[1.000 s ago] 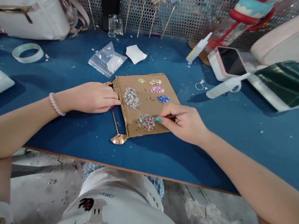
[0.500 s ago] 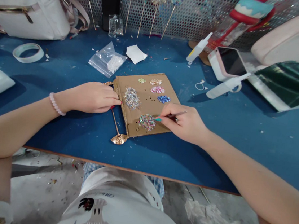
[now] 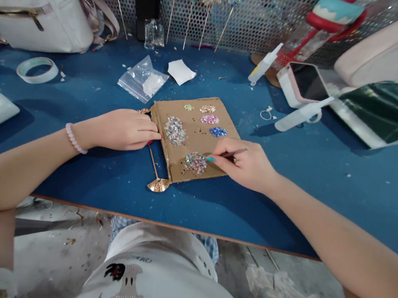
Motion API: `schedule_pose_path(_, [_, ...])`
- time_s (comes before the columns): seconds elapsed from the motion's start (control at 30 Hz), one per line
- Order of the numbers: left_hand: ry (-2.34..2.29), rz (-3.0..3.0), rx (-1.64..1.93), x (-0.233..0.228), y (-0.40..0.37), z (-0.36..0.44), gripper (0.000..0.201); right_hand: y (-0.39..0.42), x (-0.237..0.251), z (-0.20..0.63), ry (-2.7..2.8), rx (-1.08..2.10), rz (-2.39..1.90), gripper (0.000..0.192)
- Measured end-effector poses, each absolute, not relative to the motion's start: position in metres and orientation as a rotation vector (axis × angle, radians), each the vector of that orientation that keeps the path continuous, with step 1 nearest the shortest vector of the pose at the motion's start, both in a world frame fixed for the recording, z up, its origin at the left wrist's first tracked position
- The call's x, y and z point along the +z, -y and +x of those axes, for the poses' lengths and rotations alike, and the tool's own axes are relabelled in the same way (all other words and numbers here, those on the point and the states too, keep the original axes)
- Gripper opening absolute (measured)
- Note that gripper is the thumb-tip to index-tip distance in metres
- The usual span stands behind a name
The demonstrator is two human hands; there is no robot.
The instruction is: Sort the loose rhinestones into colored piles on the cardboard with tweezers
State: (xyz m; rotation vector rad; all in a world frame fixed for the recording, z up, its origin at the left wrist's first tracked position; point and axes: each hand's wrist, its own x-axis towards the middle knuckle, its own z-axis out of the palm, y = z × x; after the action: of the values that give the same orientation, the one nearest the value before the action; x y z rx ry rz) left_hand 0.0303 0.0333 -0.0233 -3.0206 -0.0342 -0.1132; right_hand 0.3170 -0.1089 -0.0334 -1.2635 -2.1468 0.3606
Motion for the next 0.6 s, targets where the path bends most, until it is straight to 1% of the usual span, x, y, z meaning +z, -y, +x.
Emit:
schedule_pose_path(0.17, [-0.028,-3.001,-0.156,-0.024,-0.034,0.030,0.035,0.109,-0.034,0.318,2.130,0.371,-1.246,0.024])
schedule_pose_path(0.43, [0.000,-2.995,-0.116,-0.023,-0.033,0.029,0.035,0.106,-0.036,0.321,2.066,0.447,-1.275,0.023])
schedule_pose_path(0.6, [0.008,-3.007,-0.134,-0.023,-0.032,0.028,0.035,0.094,-0.037,0.331,1.895,0.331,-1.382,0.029])
